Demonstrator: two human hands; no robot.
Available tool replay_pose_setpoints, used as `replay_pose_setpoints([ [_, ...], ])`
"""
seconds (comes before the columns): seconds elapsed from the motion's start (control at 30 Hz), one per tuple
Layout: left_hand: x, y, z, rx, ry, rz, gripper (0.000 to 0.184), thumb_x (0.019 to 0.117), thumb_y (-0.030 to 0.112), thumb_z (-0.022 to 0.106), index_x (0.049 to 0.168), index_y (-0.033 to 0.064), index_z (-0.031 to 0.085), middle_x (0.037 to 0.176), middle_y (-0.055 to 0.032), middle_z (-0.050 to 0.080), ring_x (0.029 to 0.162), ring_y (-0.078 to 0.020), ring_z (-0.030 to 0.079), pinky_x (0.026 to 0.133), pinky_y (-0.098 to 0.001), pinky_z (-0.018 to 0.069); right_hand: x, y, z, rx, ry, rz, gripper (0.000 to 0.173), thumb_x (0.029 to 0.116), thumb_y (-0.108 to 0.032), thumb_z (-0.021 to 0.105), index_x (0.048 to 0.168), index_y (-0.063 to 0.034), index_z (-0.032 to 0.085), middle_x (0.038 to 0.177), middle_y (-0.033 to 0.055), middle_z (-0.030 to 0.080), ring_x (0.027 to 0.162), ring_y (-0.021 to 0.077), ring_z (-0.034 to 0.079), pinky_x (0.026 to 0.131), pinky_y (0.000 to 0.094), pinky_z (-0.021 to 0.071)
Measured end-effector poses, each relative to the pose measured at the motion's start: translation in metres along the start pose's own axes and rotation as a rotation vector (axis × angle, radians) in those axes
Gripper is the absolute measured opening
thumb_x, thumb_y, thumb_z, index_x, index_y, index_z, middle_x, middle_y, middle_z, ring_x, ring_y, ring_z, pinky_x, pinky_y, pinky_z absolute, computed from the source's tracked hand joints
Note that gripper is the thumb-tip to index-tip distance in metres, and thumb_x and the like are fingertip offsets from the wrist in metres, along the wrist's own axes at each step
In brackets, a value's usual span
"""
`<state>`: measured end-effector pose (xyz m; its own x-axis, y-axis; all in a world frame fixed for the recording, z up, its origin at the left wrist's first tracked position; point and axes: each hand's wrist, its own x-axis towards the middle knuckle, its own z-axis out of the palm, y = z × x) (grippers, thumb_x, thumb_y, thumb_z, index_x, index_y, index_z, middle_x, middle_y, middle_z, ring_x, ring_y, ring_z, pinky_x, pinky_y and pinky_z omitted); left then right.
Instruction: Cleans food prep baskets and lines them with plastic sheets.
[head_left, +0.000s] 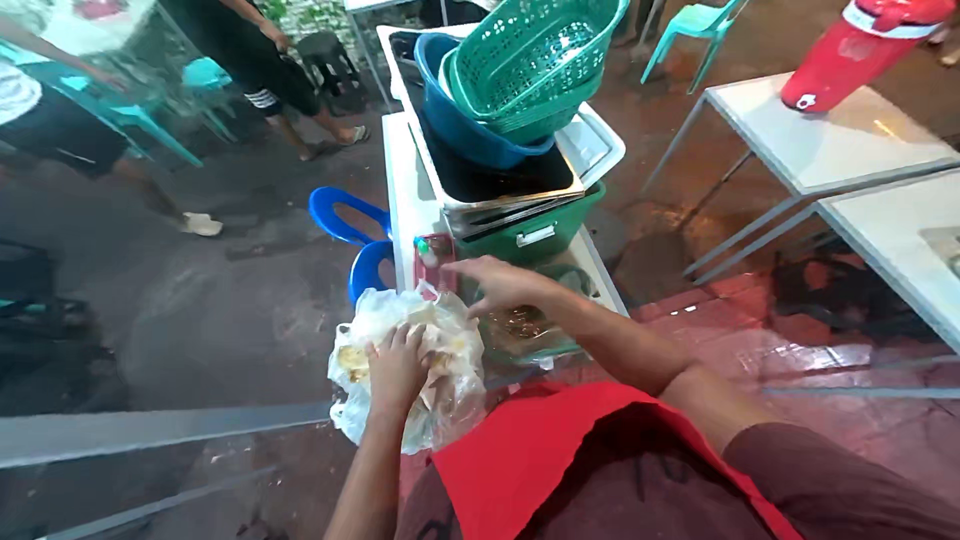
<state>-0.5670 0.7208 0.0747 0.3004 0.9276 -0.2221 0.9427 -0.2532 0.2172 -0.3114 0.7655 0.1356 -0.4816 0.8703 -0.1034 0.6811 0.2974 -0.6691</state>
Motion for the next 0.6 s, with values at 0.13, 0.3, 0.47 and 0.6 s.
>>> replay_pose_setpoints([
  [0.13,0.032,-0.030,0.073,-0.075,-0.158,-0.108,0.063,0.1000,0.036,0.063,0.155,0.0111,0.045,0.160,-0.0238,0.038,0.139,-0.0498,0.046,0.107,-0.0713,0.0390,-0.071,0.148,-0.013,0.124,0.310,0.572,0.062,0.0952,-0.036,0.073,0.147,-0.0068,0.054,0.142,0.0235,0.059,0.133,0.0405,0.055,0.112,0.0620,0.0423],
  [0.3,0.055,-0.027,0.086,-0.057,-0.343,-0.161,0.070,0.1013,0.050,0.053,0.159,0.0147,0.037,0.164,-0.0218,0.032,0.138,-0.0482,0.048,0.106,-0.0689,0.0424,-0.163,0.265,0.049,0.442,0.350,1.153,0.068,0.0987,-0.041,0.067,0.146,0.0043,0.049,0.143,0.0315,0.053,0.134,0.0455,0.051,0.112,0.0636,0.0393],
  [0.47,0.041,-0.013,0.041,-0.084,-0.148,-0.049,0.048,0.1076,0.033,0.046,0.149,0.0113,0.053,0.159,-0.0206,0.041,0.139,-0.0457,0.048,0.107,-0.0673,0.0420,-0.161,0.239,0.067,0.356,0.589,0.926,0.071,0.0868,-0.028,0.081,0.146,-0.0041,0.051,0.146,0.0243,0.052,0.132,0.0400,0.054,0.109,0.0571,0.0462],
  [0.6,0.023,0.003,0.026,0.030,0.098,0.096,0.032,0.0996,0.017,0.064,0.130,0.0090,0.070,0.146,-0.0193,0.057,0.140,-0.0466,0.047,0.109,-0.0747,0.0323,-0.151,0.233,0.064,-0.058,0.282,0.797,0.046,0.0928,-0.026,0.072,0.136,-0.0124,0.065,0.150,0.0196,0.052,0.145,0.0417,0.040,0.114,0.0649,0.0352],
])
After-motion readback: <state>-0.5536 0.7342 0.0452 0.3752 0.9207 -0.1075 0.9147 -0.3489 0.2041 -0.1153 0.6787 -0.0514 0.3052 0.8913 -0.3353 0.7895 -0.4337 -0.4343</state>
